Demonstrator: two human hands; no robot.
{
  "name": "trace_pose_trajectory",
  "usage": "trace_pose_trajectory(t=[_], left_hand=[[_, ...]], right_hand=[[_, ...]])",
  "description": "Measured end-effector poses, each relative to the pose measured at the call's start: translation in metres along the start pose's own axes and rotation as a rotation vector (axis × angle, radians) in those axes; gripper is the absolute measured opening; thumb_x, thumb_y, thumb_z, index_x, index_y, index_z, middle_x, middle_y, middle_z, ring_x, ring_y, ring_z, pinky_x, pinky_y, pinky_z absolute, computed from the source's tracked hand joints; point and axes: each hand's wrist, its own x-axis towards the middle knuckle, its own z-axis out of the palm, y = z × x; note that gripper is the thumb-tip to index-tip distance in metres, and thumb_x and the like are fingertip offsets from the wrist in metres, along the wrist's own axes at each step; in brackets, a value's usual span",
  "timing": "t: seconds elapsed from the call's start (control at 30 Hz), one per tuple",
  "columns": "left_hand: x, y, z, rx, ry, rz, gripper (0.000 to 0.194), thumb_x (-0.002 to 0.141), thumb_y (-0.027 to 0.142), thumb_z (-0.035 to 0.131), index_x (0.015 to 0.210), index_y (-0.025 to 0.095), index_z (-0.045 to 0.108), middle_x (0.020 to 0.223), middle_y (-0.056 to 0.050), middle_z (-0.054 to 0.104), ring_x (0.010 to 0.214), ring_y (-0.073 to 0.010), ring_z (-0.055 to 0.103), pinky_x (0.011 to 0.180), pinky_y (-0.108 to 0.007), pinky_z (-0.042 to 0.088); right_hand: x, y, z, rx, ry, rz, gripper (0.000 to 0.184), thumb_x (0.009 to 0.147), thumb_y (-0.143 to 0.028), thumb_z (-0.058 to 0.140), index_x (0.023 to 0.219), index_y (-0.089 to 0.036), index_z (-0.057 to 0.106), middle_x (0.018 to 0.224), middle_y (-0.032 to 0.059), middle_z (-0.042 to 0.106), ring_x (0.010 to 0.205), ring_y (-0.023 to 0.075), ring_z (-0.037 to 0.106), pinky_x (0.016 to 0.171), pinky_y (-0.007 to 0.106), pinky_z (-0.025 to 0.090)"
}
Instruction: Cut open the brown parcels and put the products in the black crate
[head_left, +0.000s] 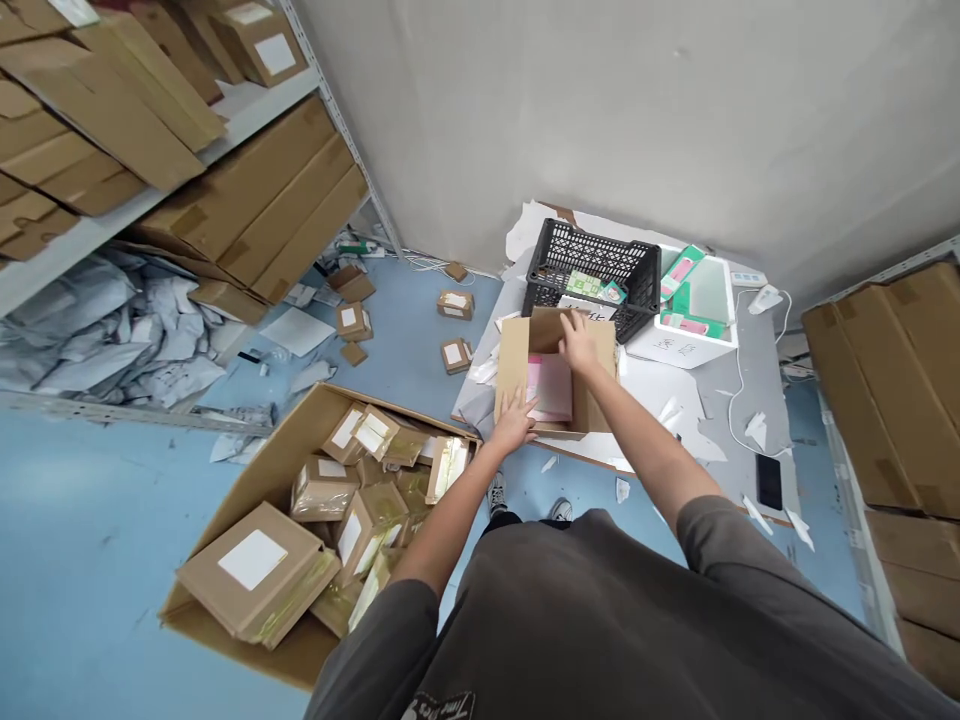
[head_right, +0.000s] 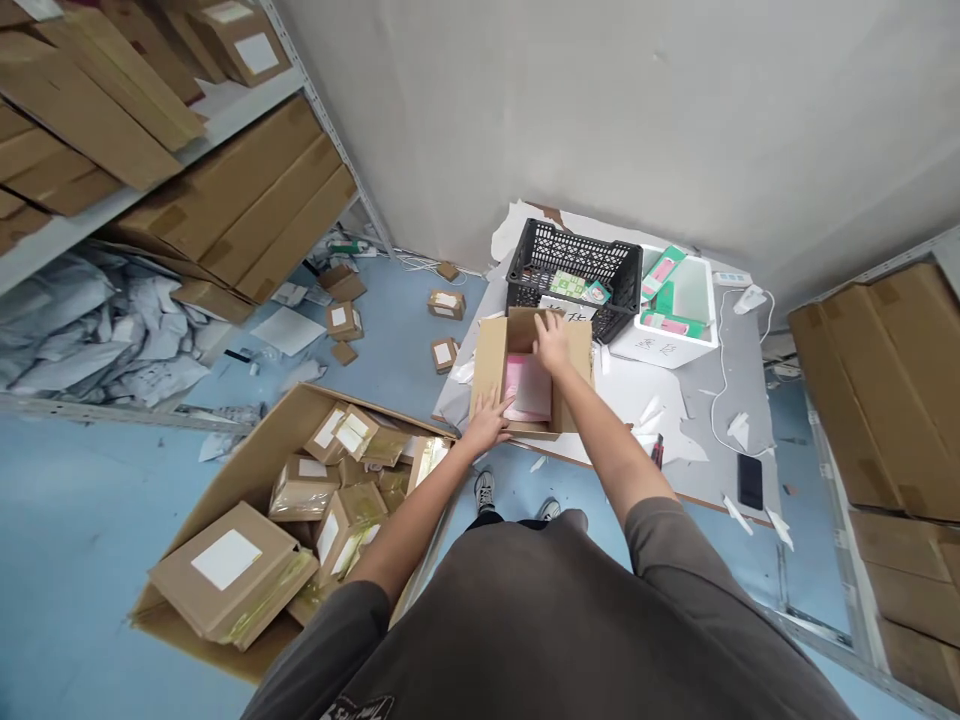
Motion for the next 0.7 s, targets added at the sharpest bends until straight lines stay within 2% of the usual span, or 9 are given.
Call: trace_pose_trajectory(t=[0.07,0.13,0.23,0.33,0.4,0.5,0.6,0.7], left_hand=[[0.001,0.001,0.002,-0.003,0.013,0.026,0.01,0.086,0.029,0.082,0.094,0.023,0.082,0.173,-0.005,0.04,0.167,-0.0439,-0.003,0.127,-0.079,-0.001],[-0.001,-0.001,0.003,-0.001,0.029,0.042,0.01,0.086,0.029,0.082,0.093,0.022,0.081,0.173,-0.005,0.041,0.167,-0.0433,0.0,0.128,-0.078,0.001],[-0.006,-0.007,0.004,-0.011,0.045,0.044,0.012,0.088,0.034,0.081,0.094,0.023,0.081,0.172,-0.004,0.042,0.167,-0.0418,0.002,0.131,-0.074,0.001],[-0.009,-0.015,0.004,-0.016,0.039,0.04,0.013,0.09,0.036,0.079,0.096,0.025,0.082,0.172,-0.002,0.042,0.168,-0.0403,0.0,0.132,-0.07,-0.004],[-0.008,-0.018,0.003,-0.019,0.029,0.049,0.011,0.09,0.034,0.079,0.096,0.026,0.083,0.172,-0.001,0.042,0.168,-0.0394,-0.002,0.132,-0.069,-0.008],[-0.005,-0.025,-0.003,-0.02,0.017,0.051,0.012,0.087,0.033,0.081,0.097,0.026,0.083,0.173,-0.002,0.041,0.168,-0.039,-0.002,0.132,-0.069,-0.009],[-0.003,-0.035,-0.015,-0.022,-0.007,0.025,0.015,0.084,0.034,0.084,0.098,0.027,0.084,0.172,-0.003,0.042,0.168,-0.0394,0.0,0.131,-0.07,-0.009],[-0.002,-0.045,-0.026,-0.024,-0.041,0.018,0.014,0.082,0.035,0.087,0.093,0.026,0.084,0.173,-0.004,0.041,0.168,-0.0415,0.001,0.131,-0.072,-0.008]], right_hand=[[0.024,0.014,-0.005,-0.025,-0.029,-0.02,0.085,0.094,-0.028,0.066,0.17,-0.015,0.031,0.181,0.014,0.004,0.165,0.0381,0.003,0.134,0.055,0.012],[0.047,0.019,-0.003,-0.043,-0.133,-0.019,0.095,0.088,-0.031,0.076,0.17,-0.016,0.03,0.18,0.016,0.003,0.165,0.0398,0.002,0.133,0.054,0.014],[0.066,0.015,0.015,-0.082,-0.235,0.02,0.102,0.083,-0.032,0.084,0.168,-0.015,0.031,0.176,0.0231,0.018,0.162,0.0437,0.011,0.13,0.06,0.014],[0.071,0.011,0.035,-0.13,-0.201,0.059,0.094,0.085,-0.03,0.08,0.166,-0.014,0.034,0.169,0.0265,0.032,0.157,0.0445,0.023,0.127,0.068,0.012],[0.069,0.011,0.041,-0.137,-0.195,0.079,0.092,0.086,-0.028,0.078,0.166,-0.014,0.033,0.169,0.027,0.032,0.157,0.0438,0.024,0.126,0.068,0.011],[0.055,0.009,0.036,-0.125,-0.185,0.077,0.105,0.083,-0.027,0.081,0.17,-0.016,0.024,0.177,0.0252,0.017,0.162,0.0444,0.008,0.127,0.069,0.007],[0.016,-0.002,0.028,-0.083,-0.102,0.029,0.107,0.085,-0.026,0.077,0.173,-0.013,0.016,0.181,0.0217,0.001,0.165,0.0422,-0.007,0.13,0.065,0.003],[-0.038,-0.019,0.031,0.026,-0.125,0.062,0.093,0.091,-0.026,0.068,0.171,-0.009,0.024,0.181,0.02,0.009,0.167,0.0366,0.0,0.134,0.056,0.005]])
